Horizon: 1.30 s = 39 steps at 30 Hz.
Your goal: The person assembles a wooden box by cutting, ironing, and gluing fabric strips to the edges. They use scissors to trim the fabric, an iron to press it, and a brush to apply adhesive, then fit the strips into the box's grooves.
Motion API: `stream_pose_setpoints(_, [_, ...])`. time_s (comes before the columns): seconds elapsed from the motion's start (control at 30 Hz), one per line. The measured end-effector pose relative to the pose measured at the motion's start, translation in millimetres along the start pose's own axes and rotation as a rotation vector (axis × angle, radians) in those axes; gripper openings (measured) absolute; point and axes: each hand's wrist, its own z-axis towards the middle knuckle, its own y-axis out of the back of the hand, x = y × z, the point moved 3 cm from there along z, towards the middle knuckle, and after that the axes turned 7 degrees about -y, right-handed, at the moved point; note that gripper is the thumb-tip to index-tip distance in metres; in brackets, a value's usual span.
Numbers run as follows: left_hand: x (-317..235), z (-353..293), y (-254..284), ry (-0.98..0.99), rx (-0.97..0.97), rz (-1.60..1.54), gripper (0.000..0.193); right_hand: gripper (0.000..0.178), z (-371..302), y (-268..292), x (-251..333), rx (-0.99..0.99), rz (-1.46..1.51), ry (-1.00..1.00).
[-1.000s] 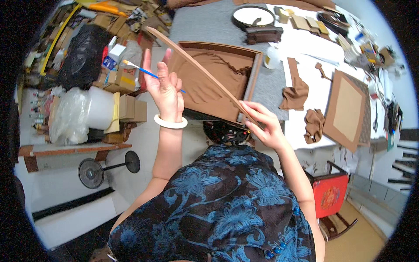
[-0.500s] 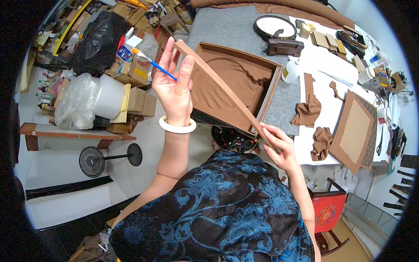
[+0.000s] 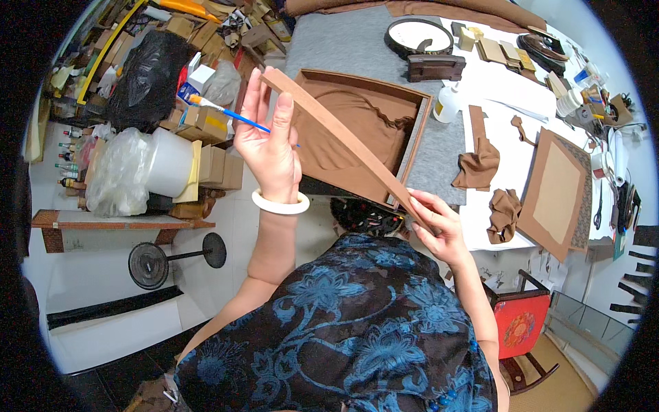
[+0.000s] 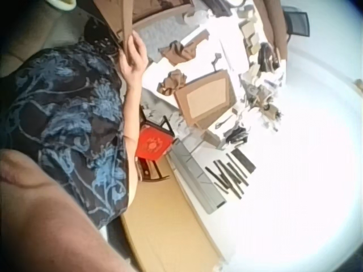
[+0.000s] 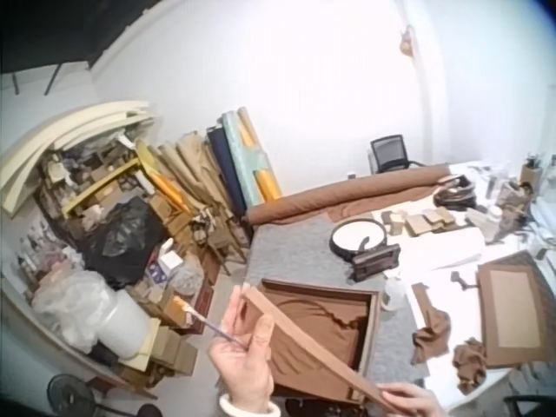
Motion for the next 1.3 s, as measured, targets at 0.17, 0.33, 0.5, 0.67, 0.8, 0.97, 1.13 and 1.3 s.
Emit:
stream_pose_setpoints(0.17, [31.0, -37.2, -32.7, 0.244, 0.006, -0.103, 0.061, 0.049, -12.7, -4.1, -14.5, -0.096, 0.045, -0.011])
stream_pose_setpoints(0.33, [60.0, -81.8, -89.2, 0.357, 0.163, -0.196, 0.043, 0.053, -28.1, -17.0, -19.6, -0.332, 0.041, -0.066])
stream_pose_setpoints(0.5, [78.2, -98.2, -147.9, 0.275, 0.347, -0.26, 0.042, 0.053, -46.8, -7.0, -10.3, -0.406, -0.18, -0.005])
stream_pose_setpoints(0.67, [105.0, -120.7, -189.2, 0.386, 0.71, -0.233, 0.043, 0.025, -123.4, 73.5, -42.9, -0.755, -0.434, -0.252])
stream_pose_setpoints(0.8, [124.4, -163.3, -229.8, 0.427, 0.972, -0.037, 0.037, 0.02, -225.9, 212.0, -75.8, -1.078, -0.395, -0.576])
stream_pose_setpoints(0.97, [153.1, -220.4, -331.6, 0.679, 1.136, 0.049, 0.036, 0.034, -306.3, 468.5, -125.9, -1.223, -0.904, -0.673])
stream_pose_setpoints(1.13, [208.0, -307.8, -504.6, 0.919, 1.152, 0.043, 0.028, 0.025, -379.6, 824.3, -246.8, -1.273, -1.161, -0.789])
stream_pose_setpoints(1.3, [255.9, -397.6, -667.3, 1.178, 1.147, 0.029, 0.022, 0.051, -428.3, 1070.5, -370.6, -1.166, -1.017, -1.423])
